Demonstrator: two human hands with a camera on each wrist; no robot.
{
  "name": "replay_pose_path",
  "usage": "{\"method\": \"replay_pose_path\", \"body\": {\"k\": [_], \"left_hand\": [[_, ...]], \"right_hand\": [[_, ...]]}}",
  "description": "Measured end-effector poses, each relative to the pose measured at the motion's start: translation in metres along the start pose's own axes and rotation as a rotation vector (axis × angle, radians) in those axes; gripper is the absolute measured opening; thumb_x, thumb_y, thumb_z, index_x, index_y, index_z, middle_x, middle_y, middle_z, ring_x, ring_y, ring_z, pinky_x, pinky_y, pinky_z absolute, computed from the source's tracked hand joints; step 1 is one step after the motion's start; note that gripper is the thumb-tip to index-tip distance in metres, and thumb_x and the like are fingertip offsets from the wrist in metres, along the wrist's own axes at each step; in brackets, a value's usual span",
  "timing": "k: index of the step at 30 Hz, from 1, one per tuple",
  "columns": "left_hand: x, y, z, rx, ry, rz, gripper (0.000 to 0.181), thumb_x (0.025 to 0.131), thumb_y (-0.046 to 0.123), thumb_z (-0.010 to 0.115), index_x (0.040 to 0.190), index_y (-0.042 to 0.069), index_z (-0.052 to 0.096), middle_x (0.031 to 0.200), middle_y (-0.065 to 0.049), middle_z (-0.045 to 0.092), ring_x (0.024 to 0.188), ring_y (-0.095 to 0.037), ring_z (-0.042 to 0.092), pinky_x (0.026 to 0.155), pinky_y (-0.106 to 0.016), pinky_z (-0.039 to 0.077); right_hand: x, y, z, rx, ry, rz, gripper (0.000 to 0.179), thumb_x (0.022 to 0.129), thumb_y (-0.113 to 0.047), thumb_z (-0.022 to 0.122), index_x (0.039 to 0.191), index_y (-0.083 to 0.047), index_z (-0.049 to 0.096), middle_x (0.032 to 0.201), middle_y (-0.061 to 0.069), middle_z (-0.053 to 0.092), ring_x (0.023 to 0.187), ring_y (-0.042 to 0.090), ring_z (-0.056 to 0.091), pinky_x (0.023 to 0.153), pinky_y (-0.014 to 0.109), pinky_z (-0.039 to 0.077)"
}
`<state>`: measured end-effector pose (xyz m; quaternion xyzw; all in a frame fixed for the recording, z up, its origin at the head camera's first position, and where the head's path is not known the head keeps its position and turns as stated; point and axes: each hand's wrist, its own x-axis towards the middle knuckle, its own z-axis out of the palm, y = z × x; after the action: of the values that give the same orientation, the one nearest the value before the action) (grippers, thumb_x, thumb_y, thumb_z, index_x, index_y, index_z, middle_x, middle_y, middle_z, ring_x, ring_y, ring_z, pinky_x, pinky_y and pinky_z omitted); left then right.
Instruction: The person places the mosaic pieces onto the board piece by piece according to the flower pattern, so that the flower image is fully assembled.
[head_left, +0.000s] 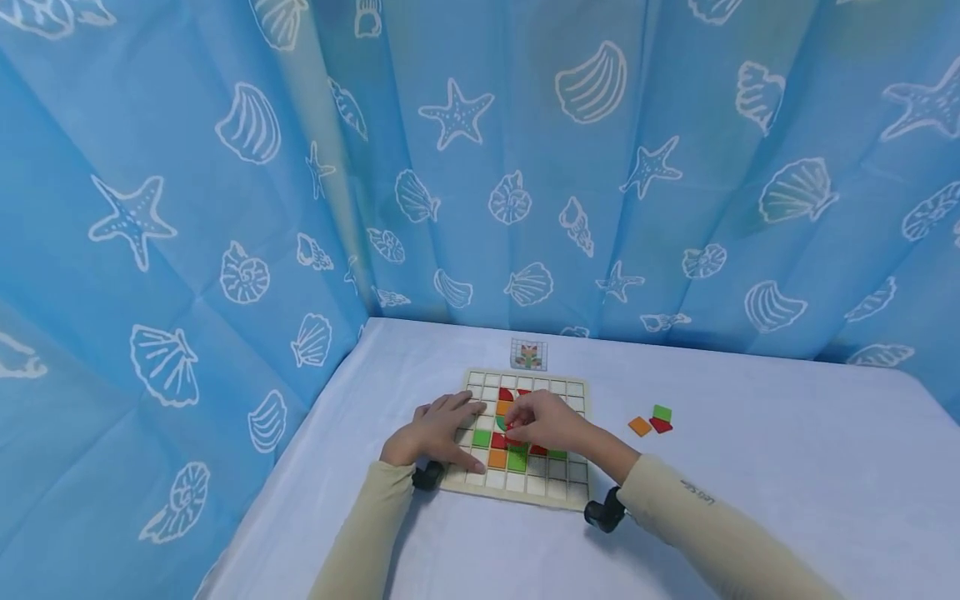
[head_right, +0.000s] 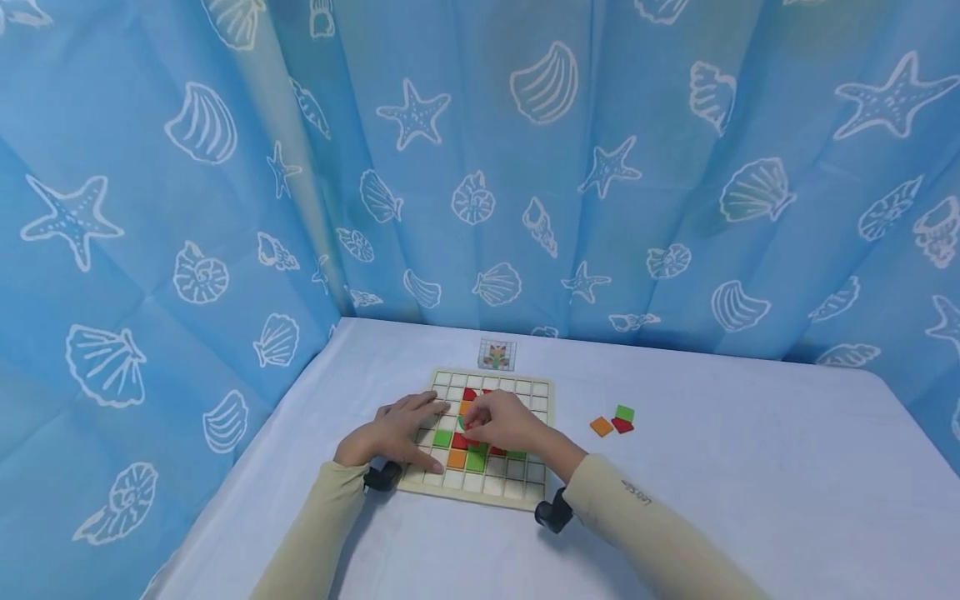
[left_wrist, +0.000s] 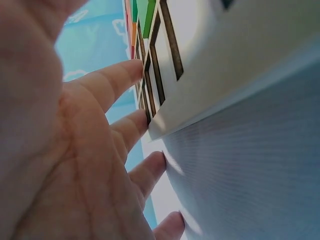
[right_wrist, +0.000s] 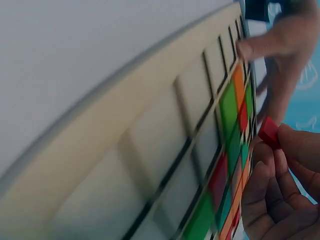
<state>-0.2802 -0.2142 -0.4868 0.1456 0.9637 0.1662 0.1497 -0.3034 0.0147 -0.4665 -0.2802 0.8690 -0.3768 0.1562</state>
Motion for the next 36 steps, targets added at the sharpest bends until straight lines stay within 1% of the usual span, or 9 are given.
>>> {"method": "replay_pose_path", "body": {"k": [4,9,12,14,18,21,24,27,36], "left_hand": [[0.001,0.003,-0.003,0.005,-0.002,0.0,0.1,0.07,0.059,0.082,0.153,0.029,0.036,0.164,-0.004,0.022,0.15,-0.033,0.019,0.114,-0.062,0.022],[-0.001,0.008,-0.004,-0.032,-0.013,-0.014,0.098,0.068,0.059,0.084,0.151,0.03,0.039,0.164,-0.005,0.024,0.15,-0.034,0.019,0.114,-0.064,0.021],[0.002,0.006,-0.003,-0.018,-0.018,-0.021,0.1,0.068,0.058,0.084,0.152,0.031,0.037,0.165,-0.003,0.022,0.151,-0.033,0.017,0.115,-0.064,0.019],[0.002,0.004,-0.003,-0.014,-0.018,-0.015,0.1,0.068,0.057,0.084,0.152,0.03,0.037,0.164,-0.004,0.022,0.15,-0.033,0.018,0.115,-0.065,0.019],[0.002,0.003,-0.003,-0.015,-0.014,-0.012,0.1,0.068,0.056,0.085,0.152,0.028,0.038,0.164,-0.004,0.023,0.15,-0.034,0.018,0.114,-0.065,0.02],[0.0,0.002,-0.002,-0.015,-0.011,-0.019,0.1,0.068,0.057,0.085,0.152,0.028,0.038,0.164,-0.003,0.024,0.15,-0.033,0.019,0.114,-0.063,0.021],[-0.001,0.003,-0.001,-0.019,-0.006,-0.015,0.1,0.069,0.057,0.084,0.152,0.028,0.038,0.164,-0.003,0.024,0.15,-0.032,0.019,0.113,-0.063,0.022],[-0.002,0.004,-0.001,-0.021,-0.006,-0.01,0.1,0.069,0.057,0.084,0.152,0.028,0.037,0.164,-0.003,0.023,0.15,-0.032,0.019,0.113,-0.063,0.022],[-0.002,0.003,-0.002,-0.005,-0.001,-0.004,0.101,0.068,0.057,0.085,0.152,0.027,0.037,0.164,-0.003,0.023,0.151,-0.032,0.019,0.114,-0.062,0.022]], "right_hand": [[0.009,-0.014,0.013,0.022,-0.02,-0.029,0.01,0.089,-0.01,0.073,0.098,-0.007,0.073,0.081,-0.003,0.069,0.074,0.011,0.06,0.07,0.026,0.052],[0.014,-0.022,0.025,0.006,-0.037,-0.031,0.008,0.089,-0.009,0.072,0.097,-0.007,0.072,0.08,-0.003,0.067,0.073,0.011,0.059,0.069,0.025,0.052],[0.017,-0.024,0.03,-0.025,-0.039,-0.037,0.006,0.09,-0.01,0.072,0.096,-0.008,0.073,0.079,-0.004,0.067,0.073,0.011,0.058,0.069,0.025,0.051],[0.019,-0.024,0.033,-0.046,-0.044,-0.037,0.005,0.089,-0.011,0.073,0.094,-0.009,0.073,0.078,-0.004,0.067,0.072,0.011,0.058,0.069,0.025,0.051],[0.021,-0.023,0.038,-0.082,-0.058,-0.046,0.004,0.089,-0.013,0.074,0.092,-0.012,0.071,0.076,-0.006,0.066,0.073,0.01,0.057,0.069,0.024,0.05],[0.022,-0.021,0.042,-0.124,-0.078,-0.074,0.003,0.089,-0.014,0.073,0.091,-0.012,0.071,0.077,-0.007,0.066,0.072,0.008,0.056,0.069,0.023,0.05],[0.021,-0.02,0.044,-0.156,-0.092,-0.098,0.004,0.09,-0.014,0.072,0.09,-0.01,0.072,0.076,-0.007,0.065,0.072,0.008,0.055,0.068,0.023,0.049],[0.02,-0.022,0.044,-0.163,-0.092,-0.1,0.004,0.09,-0.014,0.072,0.089,-0.01,0.072,0.075,-0.007,0.064,0.071,0.008,0.055,0.067,0.022,0.048],[0.019,-0.024,0.044,-0.111,-0.095,-0.068,0.006,0.089,-0.014,0.073,0.091,-0.012,0.068,0.076,-0.006,0.062,0.072,0.01,0.055,0.067,0.024,0.048]]}}
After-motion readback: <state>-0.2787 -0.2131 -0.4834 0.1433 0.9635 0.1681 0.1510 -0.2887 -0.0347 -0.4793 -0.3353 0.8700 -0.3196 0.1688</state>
